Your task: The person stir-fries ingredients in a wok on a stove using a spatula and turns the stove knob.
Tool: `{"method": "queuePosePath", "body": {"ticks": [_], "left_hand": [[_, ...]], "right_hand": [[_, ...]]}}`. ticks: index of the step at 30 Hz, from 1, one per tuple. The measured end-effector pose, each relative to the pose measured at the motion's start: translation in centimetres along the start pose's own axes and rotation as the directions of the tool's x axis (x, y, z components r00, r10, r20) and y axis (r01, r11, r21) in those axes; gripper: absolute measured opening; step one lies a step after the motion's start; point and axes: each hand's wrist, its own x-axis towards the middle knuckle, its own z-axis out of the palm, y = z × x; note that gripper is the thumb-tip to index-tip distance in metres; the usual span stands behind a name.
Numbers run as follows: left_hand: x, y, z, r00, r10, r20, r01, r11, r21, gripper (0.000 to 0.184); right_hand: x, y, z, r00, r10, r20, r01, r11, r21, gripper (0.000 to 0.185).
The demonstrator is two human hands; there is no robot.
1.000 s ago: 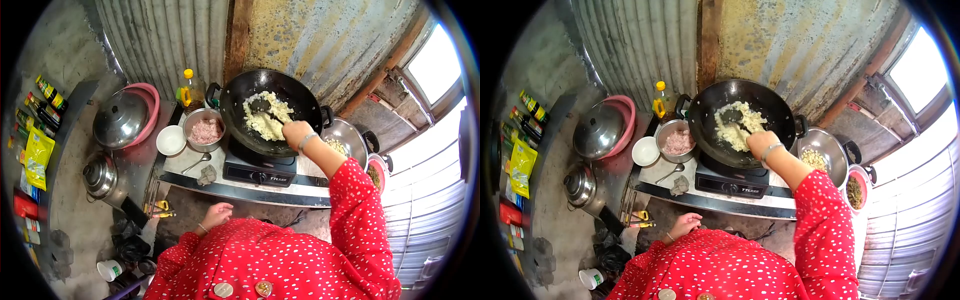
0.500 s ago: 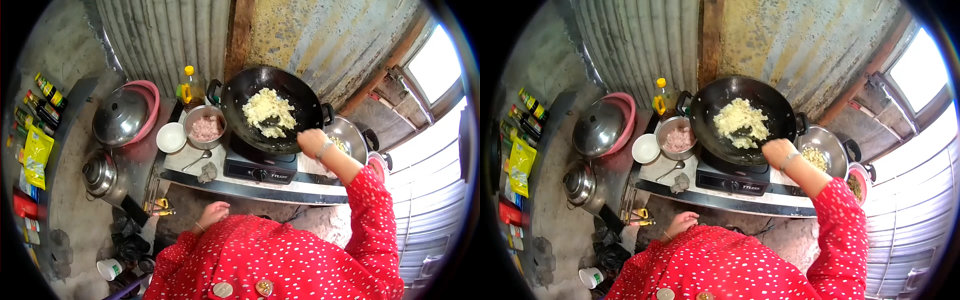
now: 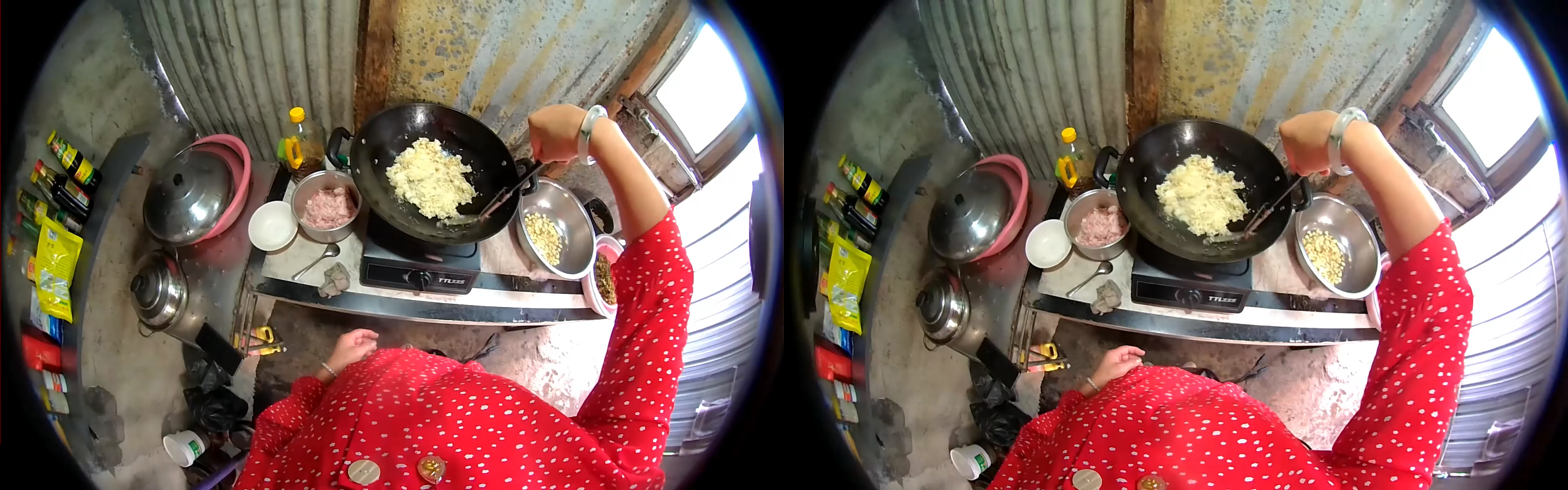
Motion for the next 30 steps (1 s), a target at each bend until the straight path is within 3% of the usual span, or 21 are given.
{"method": "queuePosePath", "body": {"ticks": [3,5,6,8,13,18,22,26,30], "left_hand": [[0.0,0.0,-0.6,1.000,0.015,-0.005,-0.015,1.000,0.026,0.023],[0.0,0.2,-1.0,1.000,0.014,-0.005,-0.014,0.999,0.040,0.023],[-0.1,0.4,-1.1,1.000,0.013,-0.005,-0.013,0.999,0.047,0.023],[-0.6,0.8,-1.1,0.999,-0.007,-0.032,0.007,1.000,0.016,0.024],[-1.1,0.4,-1.5,0.999,0.001,-0.046,-0.004,0.998,-0.067,0.024],[-0.1,0.5,-0.4,0.998,-0.039,0.041,0.039,0.999,-0.001,0.024],[1.1,2.7,1.5,0.998,0.009,0.068,-0.013,0.998,0.059,0.023],[1.5,2.2,2.1,0.997,0.001,0.074,-0.007,0.997,0.078,0.023],[1.2,0.2,1.5,0.997,0.031,0.068,-0.036,0.997,0.069,0.023]], "right_hand": [[-0.3,-0.8,-0.4,0.993,-0.038,0.108,0.039,0.999,-0.005,0.009],[1.3,-0.6,1.5,0.987,-0.126,0.103,0.140,0.981,-0.136,0.009],[2.0,-1.5,2.5,0.980,-0.048,0.192,0.074,0.988,-0.134,0.015],[4.4,-1.5,9.1,0.986,0.130,0.108,-0.122,0.989,-0.081,0.021],[5.0,-0.8,19.1,0.947,0.308,-0.089,-0.292,0.943,0.158,0.015],[5.0,-0.9,18.0,0.940,0.244,-0.240,-0.251,0.968,0.001,0.010],[5.2,-3.6,16.1,0.886,0.210,-0.413,-0.265,0.961,-0.079,0.014],[3.5,-5.2,15.7,0.844,-0.007,-0.536,-0.200,0.924,-0.327,0.013],[-0.2,-5.8,14.4,0.800,-0.113,-0.589,-0.162,0.905,-0.393,0.016]]}}
